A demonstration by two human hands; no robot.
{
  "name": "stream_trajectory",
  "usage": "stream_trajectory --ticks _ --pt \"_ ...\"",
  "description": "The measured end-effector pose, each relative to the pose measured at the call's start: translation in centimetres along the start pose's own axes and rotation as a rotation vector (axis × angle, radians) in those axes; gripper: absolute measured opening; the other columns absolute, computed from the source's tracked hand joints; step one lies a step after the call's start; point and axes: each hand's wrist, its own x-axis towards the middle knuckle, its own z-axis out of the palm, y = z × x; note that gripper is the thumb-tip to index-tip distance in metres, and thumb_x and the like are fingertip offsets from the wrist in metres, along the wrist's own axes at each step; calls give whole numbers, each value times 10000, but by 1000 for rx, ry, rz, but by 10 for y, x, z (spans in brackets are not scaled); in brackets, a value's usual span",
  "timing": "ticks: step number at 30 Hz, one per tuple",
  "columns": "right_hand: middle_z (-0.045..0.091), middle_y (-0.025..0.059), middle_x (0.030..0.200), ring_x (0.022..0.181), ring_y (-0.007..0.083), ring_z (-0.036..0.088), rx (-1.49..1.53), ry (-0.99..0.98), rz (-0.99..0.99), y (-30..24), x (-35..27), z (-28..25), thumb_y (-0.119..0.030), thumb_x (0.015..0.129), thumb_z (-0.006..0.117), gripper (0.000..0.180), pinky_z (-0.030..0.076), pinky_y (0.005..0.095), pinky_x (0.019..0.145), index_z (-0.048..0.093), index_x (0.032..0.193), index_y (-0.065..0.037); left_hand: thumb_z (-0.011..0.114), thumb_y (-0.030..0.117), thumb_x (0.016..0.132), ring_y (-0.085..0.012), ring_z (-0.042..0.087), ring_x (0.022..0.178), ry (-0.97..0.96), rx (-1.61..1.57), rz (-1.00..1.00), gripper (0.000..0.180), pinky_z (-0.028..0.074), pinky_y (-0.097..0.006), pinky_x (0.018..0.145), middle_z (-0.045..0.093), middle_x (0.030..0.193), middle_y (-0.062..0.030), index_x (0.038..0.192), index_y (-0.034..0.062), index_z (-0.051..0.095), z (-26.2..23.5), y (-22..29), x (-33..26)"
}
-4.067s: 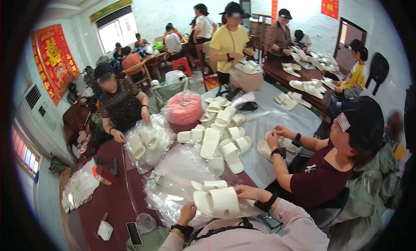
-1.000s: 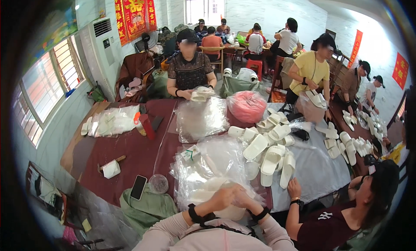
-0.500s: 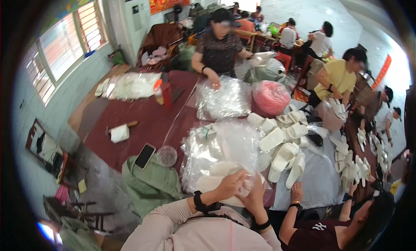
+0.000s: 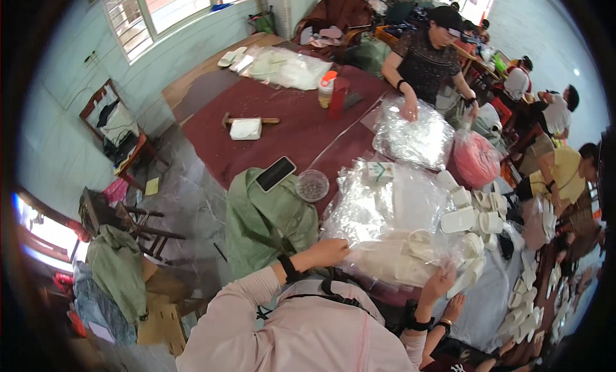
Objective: Packing white slippers into plastic bags at a manufacturing facility.
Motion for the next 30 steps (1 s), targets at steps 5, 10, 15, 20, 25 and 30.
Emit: stream_trajectory --ticks 5,10,15,20,25,30 --pt "579 198 1033 948 283 546 -200 115 -141 -10 4 -16 -66 815 504 262 413 337 847 562 1014 94 508 354 802 -386 569 829 -355 234 -514 406 440 -467 732 599 922 -215 1006 8 568 -7 -100 -53" --pt "609 137 928 857 215 562 334 240 207 6 -15 -13 -49 840 426 243 428 309 815 598 969 64 560 322 776 -403 383 1145 -127 309 -499 523 362 -487 904 380 1278 -218 1225 80 441 30 -173 -80" --pt "522 4 730 624 61 450 515 -34 622 -139 -10 21 -80 872 425 203 348 210 520 609 872 6 566 321 751 -381 214 1281 -270 136 -267 629 238 -502 1012 269 1378 -196 1318 157 352 100 -265 -72" --pt "524 -14 745 639 38 465 760 -518 623 -153 -48 77 -111 875 481 139 354 186 522 585 891 -20 509 308 769 -330 335 1224 -308 236 -313 485 291 -452 985 399 1299 -181 1218 128 477 141 -273 -72" --pt "563 63 969 844 178 541 912 -895 1090 -146 -92 150 -202 898 476 241 456 337 767 529 1067 -38 468 332 787 -312 456 1146 -387 100 -440 421 350 -427 942 483 1235 -167 1133 114 569 102 -263 -124" --pt "613 49 837 653 131 546 441 -1310 822 -134 -129 206 -258 894 487 277 465 280 630 619 899 -14 488 505 783 -322 547 1024 -473 391 -785 535 452 -406 812 577 1112 -144 1087 77 590 51 -231 -175"
